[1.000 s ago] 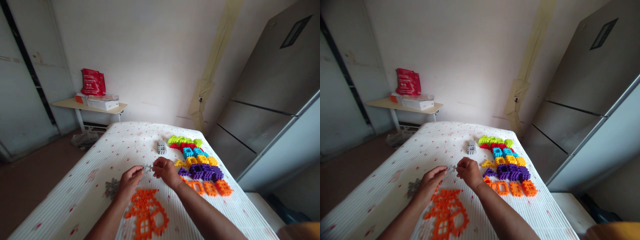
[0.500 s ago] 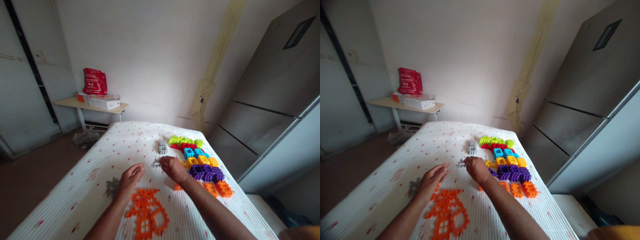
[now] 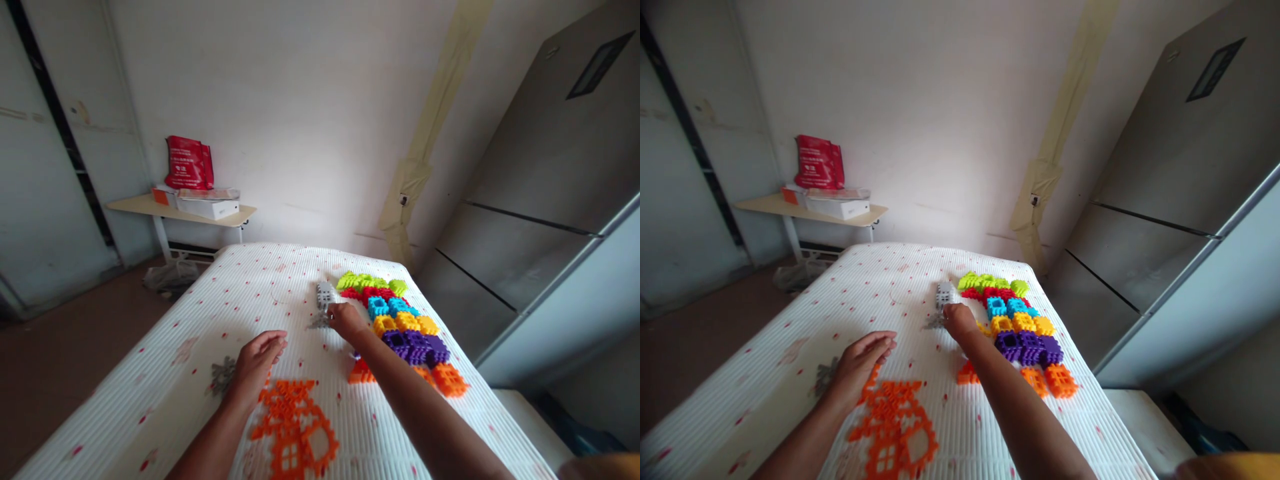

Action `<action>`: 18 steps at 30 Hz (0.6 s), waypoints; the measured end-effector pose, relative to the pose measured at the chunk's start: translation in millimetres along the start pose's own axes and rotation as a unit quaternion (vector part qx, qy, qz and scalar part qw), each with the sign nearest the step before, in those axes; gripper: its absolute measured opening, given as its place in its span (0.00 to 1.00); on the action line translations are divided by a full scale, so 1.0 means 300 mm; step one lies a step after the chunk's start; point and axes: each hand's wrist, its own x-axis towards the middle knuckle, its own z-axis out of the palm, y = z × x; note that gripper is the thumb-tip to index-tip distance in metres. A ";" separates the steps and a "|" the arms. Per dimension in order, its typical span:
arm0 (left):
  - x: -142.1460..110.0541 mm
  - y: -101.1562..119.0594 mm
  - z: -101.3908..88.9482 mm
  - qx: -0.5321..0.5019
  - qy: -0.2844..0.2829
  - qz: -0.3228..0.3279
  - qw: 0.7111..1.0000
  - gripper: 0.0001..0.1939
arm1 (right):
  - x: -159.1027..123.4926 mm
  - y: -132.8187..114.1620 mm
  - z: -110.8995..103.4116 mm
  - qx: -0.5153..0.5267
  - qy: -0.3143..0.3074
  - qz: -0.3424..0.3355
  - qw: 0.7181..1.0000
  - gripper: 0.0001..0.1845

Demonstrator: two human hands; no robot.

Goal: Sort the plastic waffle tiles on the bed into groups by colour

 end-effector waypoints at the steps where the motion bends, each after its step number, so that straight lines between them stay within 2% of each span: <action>1: 0.001 -0.001 -0.001 0.001 -0.001 0.000 1.000 0.23 | 0.002 -0.002 0.006 -0.002 -0.004 0.001 1.000 0.15; 18: -0.001 0.007 0.002 0.009 -0.008 -0.005 1.000 0.20 | -0.011 -0.010 0.024 -0.032 -0.026 -0.011 0.999 0.15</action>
